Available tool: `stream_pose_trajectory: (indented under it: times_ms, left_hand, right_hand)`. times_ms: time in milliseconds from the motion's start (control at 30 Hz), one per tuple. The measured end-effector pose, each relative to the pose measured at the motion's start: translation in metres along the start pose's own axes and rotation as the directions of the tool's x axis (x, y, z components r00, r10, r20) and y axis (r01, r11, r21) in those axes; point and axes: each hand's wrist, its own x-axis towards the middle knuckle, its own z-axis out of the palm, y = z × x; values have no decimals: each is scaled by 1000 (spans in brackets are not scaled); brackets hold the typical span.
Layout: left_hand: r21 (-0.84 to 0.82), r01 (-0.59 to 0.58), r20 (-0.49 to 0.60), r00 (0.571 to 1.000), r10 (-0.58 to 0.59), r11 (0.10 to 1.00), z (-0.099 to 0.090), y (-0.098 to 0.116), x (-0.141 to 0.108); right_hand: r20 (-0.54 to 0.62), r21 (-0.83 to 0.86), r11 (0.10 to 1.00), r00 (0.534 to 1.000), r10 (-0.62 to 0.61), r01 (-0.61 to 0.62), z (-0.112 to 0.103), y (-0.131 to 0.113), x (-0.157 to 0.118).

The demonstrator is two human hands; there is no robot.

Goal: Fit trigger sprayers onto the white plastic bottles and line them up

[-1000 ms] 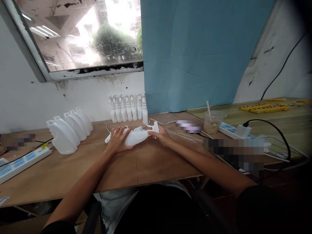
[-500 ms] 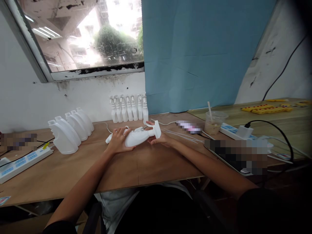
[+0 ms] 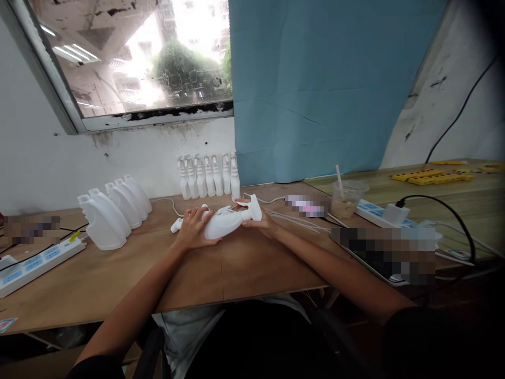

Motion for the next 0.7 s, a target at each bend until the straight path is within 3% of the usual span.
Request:
stream_pose_trajectory:
  times_ms: [167, 333, 567, 633, 700]
  left_hand:
    - [-20, 10, -15, 1000, -10, 1000, 0, 9, 3]
    - [-13, 29, -46, 999, -29, 999, -1, 16, 8]
    - [-54, -11, 72, 997, 15, 998, -10, 11, 8]
    - [-166, 42, 110, 994, -24, 985, -13, 12, 9]
    - [-313, 189, 189, 973, -134, 931, -15, 13, 10]
  right_hand:
    - [62, 27, 999, 998, 16, -18, -2, -11, 2]
    - [-4, 78, 997, 1000, 8, -8, -4, -20, 2]
    - [26, 197, 974, 994, 110, -113, -5, -17, 1]
    - [24, 200, 972, 992, 122, -124, -12, -20, 4]
    - [10, 198, 972, 992, 128, -127, -19, -24, 6]
